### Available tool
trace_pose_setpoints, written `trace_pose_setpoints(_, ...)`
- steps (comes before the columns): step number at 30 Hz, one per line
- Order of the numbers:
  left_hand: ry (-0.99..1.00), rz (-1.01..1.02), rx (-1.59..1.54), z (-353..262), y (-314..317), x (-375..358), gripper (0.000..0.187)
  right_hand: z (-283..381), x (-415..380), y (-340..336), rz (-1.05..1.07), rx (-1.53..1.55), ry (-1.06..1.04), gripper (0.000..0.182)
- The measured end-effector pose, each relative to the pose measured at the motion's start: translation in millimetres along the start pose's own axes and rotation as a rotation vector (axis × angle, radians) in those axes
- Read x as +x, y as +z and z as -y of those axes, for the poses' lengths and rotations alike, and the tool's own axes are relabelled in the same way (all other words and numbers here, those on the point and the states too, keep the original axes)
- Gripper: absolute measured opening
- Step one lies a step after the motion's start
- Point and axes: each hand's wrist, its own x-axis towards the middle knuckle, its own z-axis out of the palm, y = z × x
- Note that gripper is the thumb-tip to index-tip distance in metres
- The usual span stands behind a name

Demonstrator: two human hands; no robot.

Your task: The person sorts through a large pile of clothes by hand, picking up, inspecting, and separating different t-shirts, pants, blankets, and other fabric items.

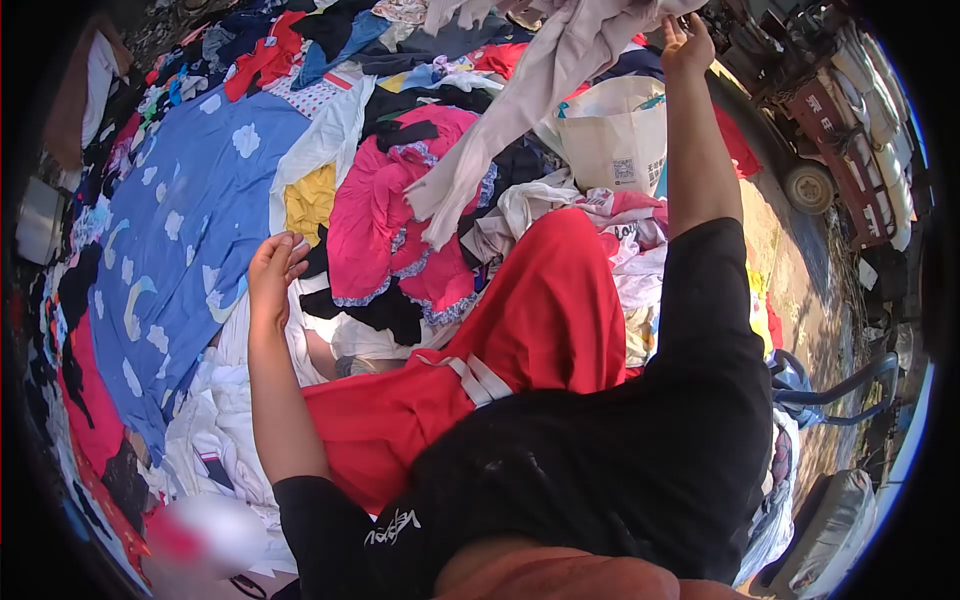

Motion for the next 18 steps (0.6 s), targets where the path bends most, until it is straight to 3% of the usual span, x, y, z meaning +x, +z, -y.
trace_pose_setpoints(1,0.002,0.001,0.023,1,0,0,0.034,10,45,-23,-0.148,0.021,-0.04,0.049)
trace_pose_setpoints(2,0.028,0.016,0.048,-3,4,-4,0.033,18,49,-26,-0.054,-0.068,-0.141,0.049)
trace_pose_setpoints(5,0.065,0.043,0.107,-10,16,-11,0.034,-20,19,-26,0.159,-0.354,-0.033,0.029)
trace_pose_setpoints(8,0.081,0.098,0.154,-10,28,-5,0.031,-111,-75,-31,0.351,-0.598,0.218,0.027)
trace_pose_setpoints(11,0.087,0.083,0.15,-7,35,-2,0.03,-212,-176,-53,0.513,-0.939,0.609,0.025)
trace_pose_setpoints(14,0.093,0.041,0.145,-9,34,2,0.029,-296,-269,-80,0.748,-1.18,0.69,0.019)
trace_pose_setpoints(17,0.113,-0.028,0.166,-10,32,1,0.027,-357,-344,-108,0.861,-1.295,0.838,0.026)
trace_pose_setpoints(18,0.126,-0.05,0.179,-9,31,2,0.026,-371,-362,-115,0.978,-1.416,0.741,0.03)
